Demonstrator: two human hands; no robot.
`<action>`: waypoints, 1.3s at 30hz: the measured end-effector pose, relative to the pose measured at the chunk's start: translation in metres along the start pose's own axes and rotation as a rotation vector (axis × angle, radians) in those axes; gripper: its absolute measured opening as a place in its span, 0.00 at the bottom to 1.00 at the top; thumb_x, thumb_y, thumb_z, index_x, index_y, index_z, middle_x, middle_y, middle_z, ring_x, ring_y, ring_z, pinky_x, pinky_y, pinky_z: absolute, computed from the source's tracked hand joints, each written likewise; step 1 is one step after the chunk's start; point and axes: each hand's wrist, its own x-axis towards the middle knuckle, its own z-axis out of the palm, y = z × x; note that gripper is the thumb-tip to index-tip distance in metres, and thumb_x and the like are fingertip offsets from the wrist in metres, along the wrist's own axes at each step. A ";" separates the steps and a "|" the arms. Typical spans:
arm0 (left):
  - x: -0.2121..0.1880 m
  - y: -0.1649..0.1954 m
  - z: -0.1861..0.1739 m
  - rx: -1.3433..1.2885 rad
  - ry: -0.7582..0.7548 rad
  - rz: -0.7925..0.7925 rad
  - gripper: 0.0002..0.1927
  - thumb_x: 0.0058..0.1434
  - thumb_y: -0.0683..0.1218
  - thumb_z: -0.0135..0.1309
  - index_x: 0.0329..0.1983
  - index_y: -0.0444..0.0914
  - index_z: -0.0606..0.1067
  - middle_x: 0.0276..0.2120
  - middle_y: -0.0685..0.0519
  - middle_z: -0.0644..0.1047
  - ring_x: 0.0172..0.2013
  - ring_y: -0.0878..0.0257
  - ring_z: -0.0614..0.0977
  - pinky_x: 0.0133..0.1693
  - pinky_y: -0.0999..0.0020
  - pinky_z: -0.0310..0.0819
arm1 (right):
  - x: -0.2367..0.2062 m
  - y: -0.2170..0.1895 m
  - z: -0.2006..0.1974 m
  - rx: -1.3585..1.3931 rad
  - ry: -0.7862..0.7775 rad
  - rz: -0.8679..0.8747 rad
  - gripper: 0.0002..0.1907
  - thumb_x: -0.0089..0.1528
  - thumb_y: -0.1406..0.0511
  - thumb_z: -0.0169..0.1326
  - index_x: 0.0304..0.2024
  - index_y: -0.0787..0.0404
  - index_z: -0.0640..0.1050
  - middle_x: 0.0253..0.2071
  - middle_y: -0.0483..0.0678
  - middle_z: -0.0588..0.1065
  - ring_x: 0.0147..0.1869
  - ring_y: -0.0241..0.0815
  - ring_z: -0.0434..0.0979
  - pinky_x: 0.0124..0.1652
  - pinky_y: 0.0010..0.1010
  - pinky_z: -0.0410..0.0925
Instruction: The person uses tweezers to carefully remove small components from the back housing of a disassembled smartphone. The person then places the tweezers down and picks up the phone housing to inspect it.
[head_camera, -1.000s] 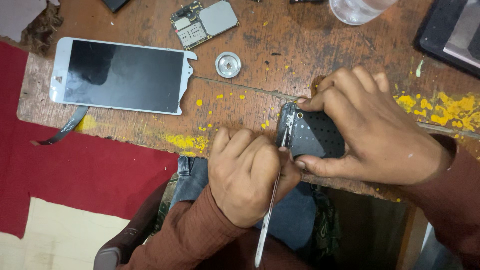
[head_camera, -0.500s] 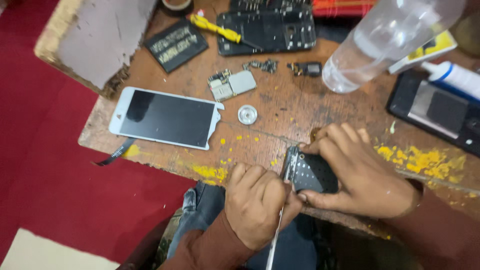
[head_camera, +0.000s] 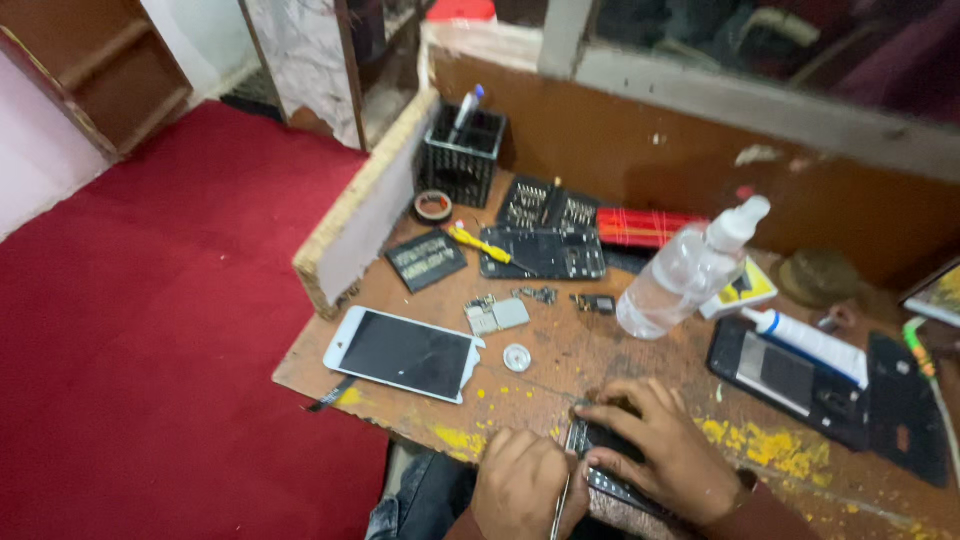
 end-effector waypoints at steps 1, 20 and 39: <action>-0.003 -0.003 0.003 0.004 0.013 0.033 0.11 0.57 0.40 0.64 0.34 0.35 0.70 0.28 0.48 0.72 0.29 0.52 0.74 0.33 0.56 0.64 | 0.000 0.000 0.001 -0.005 0.032 -0.004 0.22 0.54 0.56 0.64 0.49 0.55 0.82 0.48 0.47 0.73 0.54 0.49 0.71 0.52 0.40 0.64; -0.022 0.027 -0.046 -0.133 -0.088 0.092 0.11 0.62 0.39 0.61 0.42 0.32 0.71 0.39 0.44 0.74 0.44 0.47 0.79 0.50 0.49 0.73 | 0.004 -0.012 0.007 -0.503 -0.043 -0.210 0.21 0.55 0.67 0.55 0.51 0.63 0.79 0.44 0.52 0.76 0.47 0.50 0.76 0.45 0.38 0.71; -0.263 0.025 0.060 -0.492 -0.327 -1.265 0.11 0.68 0.48 0.52 0.41 0.35 0.69 0.28 0.41 0.80 0.28 0.50 0.81 0.33 0.58 0.75 | 0.010 -0.025 0.006 -0.196 0.169 -0.074 0.08 0.64 0.70 0.58 0.44 0.67 0.75 0.44 0.54 0.73 0.50 0.55 0.74 0.50 0.41 0.70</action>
